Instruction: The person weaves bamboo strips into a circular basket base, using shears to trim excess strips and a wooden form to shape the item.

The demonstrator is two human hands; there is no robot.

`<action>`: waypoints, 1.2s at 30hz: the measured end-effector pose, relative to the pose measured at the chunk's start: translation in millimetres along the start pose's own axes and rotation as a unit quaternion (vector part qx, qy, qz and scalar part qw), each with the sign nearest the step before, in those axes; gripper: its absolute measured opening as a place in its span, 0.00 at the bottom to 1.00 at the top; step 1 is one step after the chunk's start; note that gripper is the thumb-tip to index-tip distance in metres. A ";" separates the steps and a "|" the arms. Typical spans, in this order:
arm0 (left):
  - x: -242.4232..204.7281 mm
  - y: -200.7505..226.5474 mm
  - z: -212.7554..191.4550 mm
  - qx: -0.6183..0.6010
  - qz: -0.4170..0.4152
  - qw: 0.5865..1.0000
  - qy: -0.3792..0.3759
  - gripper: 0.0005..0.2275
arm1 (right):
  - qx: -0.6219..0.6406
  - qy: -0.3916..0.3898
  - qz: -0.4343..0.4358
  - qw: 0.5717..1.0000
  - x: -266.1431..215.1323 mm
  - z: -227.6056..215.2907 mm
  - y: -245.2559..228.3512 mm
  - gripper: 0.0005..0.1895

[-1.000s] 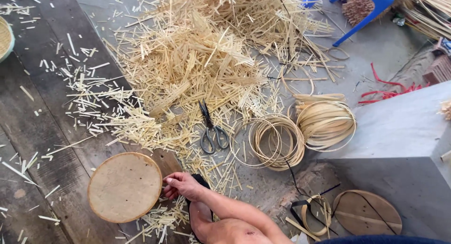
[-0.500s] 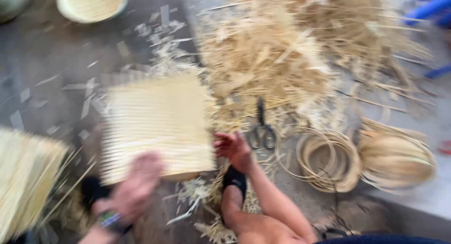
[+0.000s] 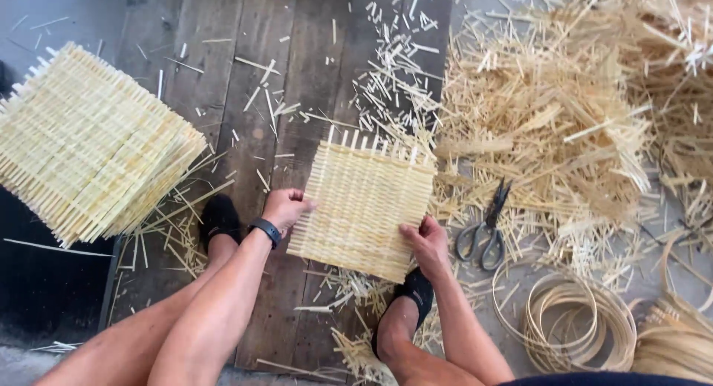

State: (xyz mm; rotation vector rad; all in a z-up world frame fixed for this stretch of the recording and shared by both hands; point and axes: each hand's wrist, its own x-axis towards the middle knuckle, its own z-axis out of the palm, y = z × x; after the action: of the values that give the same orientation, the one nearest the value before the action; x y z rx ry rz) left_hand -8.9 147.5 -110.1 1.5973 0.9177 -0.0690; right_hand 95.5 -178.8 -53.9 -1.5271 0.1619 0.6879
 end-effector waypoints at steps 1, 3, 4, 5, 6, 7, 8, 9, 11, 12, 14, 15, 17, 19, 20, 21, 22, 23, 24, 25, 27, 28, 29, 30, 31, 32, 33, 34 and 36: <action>10.7 -5.9 -0.9 -0.080 -0.073 0.991 -0.077 0.13 | 0.003 -0.005 -0.007 1.000 6.0 0.8 -4.7 0.15; 16.8 -19.5 -0.2 -0.095 -0.045 0.992 -0.076 0.11 | 0.010 -0.007 -0.004 1.000 -1.2 -0.8 -3.0 0.16; 15.8 -25.0 0.0 -0.100 -0.033 0.991 -0.077 0.10 | -0.005 0.009 -0.003 1.000 -4.5 -1.4 -1.6 0.15; 11.4 -30.4 -0.2 -0.100 -0.031 0.992 -0.076 0.10 | -0.021 0.025 -0.002 0.999 -6.1 -1.4 -1.5 0.14; 11.3 -31.4 0.8 -0.101 -0.024 0.992 -0.074 0.10 | -0.037 0.040 -0.007 0.998 -3.2 0.3 -4.1 0.14; 10.3 -32.1 1.0 -0.102 -0.016 0.992 -0.072 0.10 | -0.039 0.047 -0.005 0.998 -2.4 3.0 -6.5 0.14; 7.4 -33.4 1.3 -0.101 -0.022 0.992 -0.068 0.10 | -0.041 0.053 -0.002 0.998 -4.1 4.3 -8.7 0.14; 4.7 -34.0 1.5 -0.100 -0.028 0.993 -0.064 0.10 | -0.044 0.060 0.001 0.997 -6.0 5.5 -10.5 0.14; 5.2 -31.1 0.6 -0.098 -0.043 0.993 -0.052 0.10 | -0.077 0.069 -0.010 0.995 -5.8 8.8 -13.7 0.14; 3.9 -31.0 2.2 -0.098 -0.057 0.992 -0.045 0.10 | -0.095 0.074 -0.014 0.993 -8.6 8.7 -13.6 0.14; 1.5 -30.9 3.5 -0.097 -0.050 0.994 -0.033 0.13 | -0.093 0.075 -0.019 0.993 -10.7 9.7 -13.4 0.15; 1.6 -28.9 5.3 -0.094 -0.030 0.995 -0.028 0.15 | -0.092 0.075 -0.024 0.993 -9.4 10.6 -14.1 0.16; -7.7 -24.6 4.8 -0.085 -0.015 0.996 -0.015 0.18 | -0.109 0.079 -0.019 0.991 -10.1 10.5 -13.6 0.16; -18.7 -7.7 4.7 -0.074 -0.017 0.997 0.003 0.22 | -0.117 0.084 -0.019 0.989 -10.6 12.4 -12.5 0.16; -29.8 2.3 5.2 0.061 0.095 0.989 0.098 0.24 | -0.116 0.088 -0.022 0.989 -10.2 13.2 -12.4 0.17; -48.1 10.4 8.4 0.194 0.205 0.941 0.187 0.26 | -0.115 0.092 -0.025 0.989 -9.2 13.9 -12.2 0.17; -67.3 18.5 17.7 0.319 0.307 0.856 0.266 0.28 | -0.123 0.094 -0.025 0.988 -8.2 13.8 -11.7 0.17; -86.6 25.3 32.6 0.249 0.336 0.885 0.205 0.23 | -0.131 0.096 -0.026 0.986 -6.2 13.1 -10.9 0.17; -111.2 27.8 47.3 0.177 0.360 0.905 0.139 0.18 | -0.139 0.099 -0.025 0.985 -6.9 12.2 -8.0 0.17; -147.0 27.7 68.3 0.111 0.218 0.963 0.109 0.21 | -0.133 0.102 -0.025 0.986 -8.1 10.9 -4.9 0.17; -186.1 27.3 99.2 -0.089 -0.153 0.983 0.048 0.24 | -0.121 0.102 -0.033 0.987 -6.2 9.5 -1.3 0.17; -186.1 23.1 106.3 -0.215 -0.362 0.907 0.019 0.23 | -0.121 0.100 -0.041 0.987 -2.1 10.1 -1.0 0.18; -177.5 14.7 108.9 -0.318 -0.336 0.886 0.028 0.19 | -0.122 0.098 -0.050 0.986 -1.1 10.3 0.2 0.18; -168.7 3.1 113.2 -0.416 -0.312 0.854 0.034 0.15 | -0.125 0.099 -0.054 0.986 -3.7 8.1 3.0 0.18; -164.0 -10.2 117.9 -0.509 -0.283 0.812 0.038 0.11 | -0.116 0.098 -0.053 0.987 -2.4 7.4 5.4 0.19; -164.9 -23.3 123.4 -0.512 -0.284 0.810 0.036 0.10 | -0.108 0.095 -0.051 0.988 -1.1 6.3 7.4 0.20; -166.1 -34.9 127.7 -0.515 -0.285 0.808 0.034 0.09 | -0.101 0.092 -0.049 0.989 -1.5 4.6 9.5 0.20; -155.7 -43.2 126.3 -0.520 -0.274 0.808 0.036 0.08 | -0.181 0.109 -0.048 0.976 3.7 5.9 10.1 0.21; -152.5 -54.5 129.1 -0.535 -0.289 0.793 0.039 0.08 | -0.332 0.142 -0.058 0.931 -0.7 -4.1 13.4 0.22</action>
State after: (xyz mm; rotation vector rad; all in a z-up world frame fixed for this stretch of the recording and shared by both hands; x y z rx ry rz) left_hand -88.5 -43.7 -109.4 0.2361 1.1760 0.0857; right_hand 89.5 -184.3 -65.3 -2.2693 0.0528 0.4358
